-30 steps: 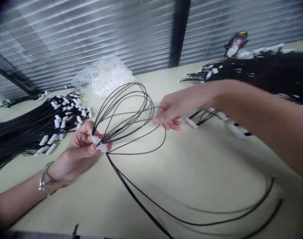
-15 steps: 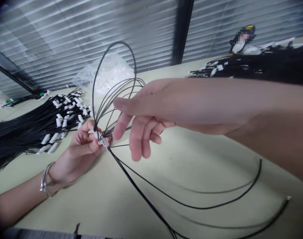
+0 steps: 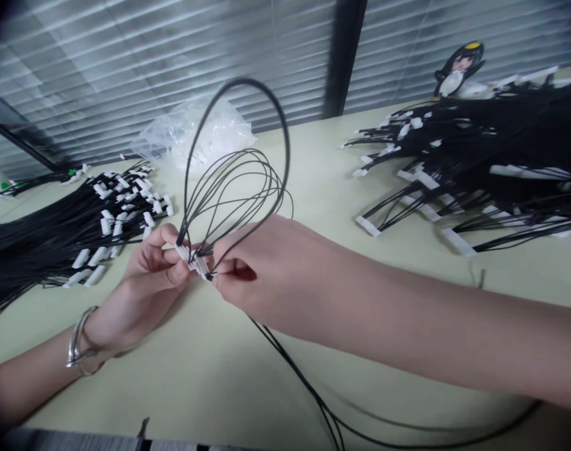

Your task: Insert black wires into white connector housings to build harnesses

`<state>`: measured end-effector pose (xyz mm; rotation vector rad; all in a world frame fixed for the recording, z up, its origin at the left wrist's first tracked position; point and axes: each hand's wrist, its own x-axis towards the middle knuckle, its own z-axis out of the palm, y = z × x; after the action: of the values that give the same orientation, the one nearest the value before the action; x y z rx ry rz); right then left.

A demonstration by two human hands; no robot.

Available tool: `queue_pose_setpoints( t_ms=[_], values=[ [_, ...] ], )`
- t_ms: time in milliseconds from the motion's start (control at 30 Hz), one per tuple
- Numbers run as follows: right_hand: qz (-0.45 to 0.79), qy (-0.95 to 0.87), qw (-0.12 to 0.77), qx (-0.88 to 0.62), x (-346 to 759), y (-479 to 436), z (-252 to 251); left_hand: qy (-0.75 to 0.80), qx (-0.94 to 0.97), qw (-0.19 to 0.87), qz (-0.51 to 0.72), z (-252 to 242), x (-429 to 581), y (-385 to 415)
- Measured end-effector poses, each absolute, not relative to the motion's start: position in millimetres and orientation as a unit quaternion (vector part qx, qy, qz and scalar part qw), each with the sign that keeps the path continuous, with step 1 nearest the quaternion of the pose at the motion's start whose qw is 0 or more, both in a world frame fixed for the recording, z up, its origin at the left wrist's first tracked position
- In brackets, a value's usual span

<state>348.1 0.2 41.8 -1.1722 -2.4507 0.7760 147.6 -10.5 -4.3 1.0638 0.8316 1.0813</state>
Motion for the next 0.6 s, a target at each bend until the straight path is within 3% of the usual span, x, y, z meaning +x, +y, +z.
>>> queue_pose_setpoints(
  t_ms=[267,500,600],
  values=[
    [0.242,-0.861,0.176,-0.411,350,-1,44,0.364,0.47,0.647,0.478,-6,147,-10],
    [0.442,-0.782,0.196,-0.394,354,11,41,0.388,0.419,0.646,0.506,-6,147,-9],
    [0.411,-0.767,0.262,-0.417,355,14,46,0.407,0.394,0.644,0.514,-6,146,-7]
  ],
)
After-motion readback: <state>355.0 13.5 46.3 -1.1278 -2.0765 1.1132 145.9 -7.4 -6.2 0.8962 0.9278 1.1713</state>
